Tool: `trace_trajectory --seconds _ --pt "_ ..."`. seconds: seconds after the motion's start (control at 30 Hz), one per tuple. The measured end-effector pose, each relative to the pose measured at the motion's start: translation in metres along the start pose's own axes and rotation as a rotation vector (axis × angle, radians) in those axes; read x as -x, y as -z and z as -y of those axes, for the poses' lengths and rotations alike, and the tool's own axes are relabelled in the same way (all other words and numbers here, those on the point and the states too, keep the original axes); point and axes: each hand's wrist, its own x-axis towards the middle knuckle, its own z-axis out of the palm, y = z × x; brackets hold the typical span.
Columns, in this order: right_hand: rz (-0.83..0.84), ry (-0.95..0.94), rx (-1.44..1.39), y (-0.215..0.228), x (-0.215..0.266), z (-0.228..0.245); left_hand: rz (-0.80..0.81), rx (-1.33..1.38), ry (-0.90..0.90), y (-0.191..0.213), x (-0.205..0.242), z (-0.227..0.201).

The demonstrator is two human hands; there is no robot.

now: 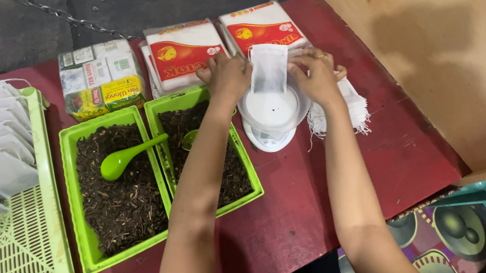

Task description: The person fills white tea bags with loose tea leaves using a green plastic scoop. They open each bag, add tea leaves, and place the filled bags into a green tray. The process is repeated multiple times with consistent hand movements.

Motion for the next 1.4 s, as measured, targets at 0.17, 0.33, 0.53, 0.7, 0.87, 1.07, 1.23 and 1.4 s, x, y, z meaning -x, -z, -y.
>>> trace_trajectory --seconds 0.17,0.33,0.53,0.7,0.87,1.07,1.23,1.4 --pt "0.191 -0.140 0.122 0.001 0.005 0.026 0.089 0.028 0.002 0.007 0.002 -0.013" --pt "0.207 -0.145 0.095 -0.002 0.009 0.026 0.123 0.002 -0.003 -0.002 -0.005 -0.016" --pt "0.054 -0.025 -0.055 -0.025 -0.006 -0.011 0.025 0.193 -0.009 -0.008 -0.009 -0.013" --pt "0.048 -0.030 -0.060 -0.026 -0.011 -0.026 0.050 0.233 -0.022 -0.010 -0.007 -0.011" --pt "0.066 0.004 -0.008 -0.019 -0.003 -0.020 0.037 0.219 -0.060 -0.006 0.004 -0.010" --pt "0.001 0.092 0.021 0.010 0.011 0.015 -0.021 0.257 -0.067 0.022 0.022 -0.017" --pt "-0.072 0.177 -0.028 0.025 0.016 0.047 -0.178 0.325 -0.104 0.056 0.040 -0.003" --pt "-0.143 0.271 -0.062 0.019 0.017 0.106 -0.443 0.327 -0.015 0.084 0.049 0.025"
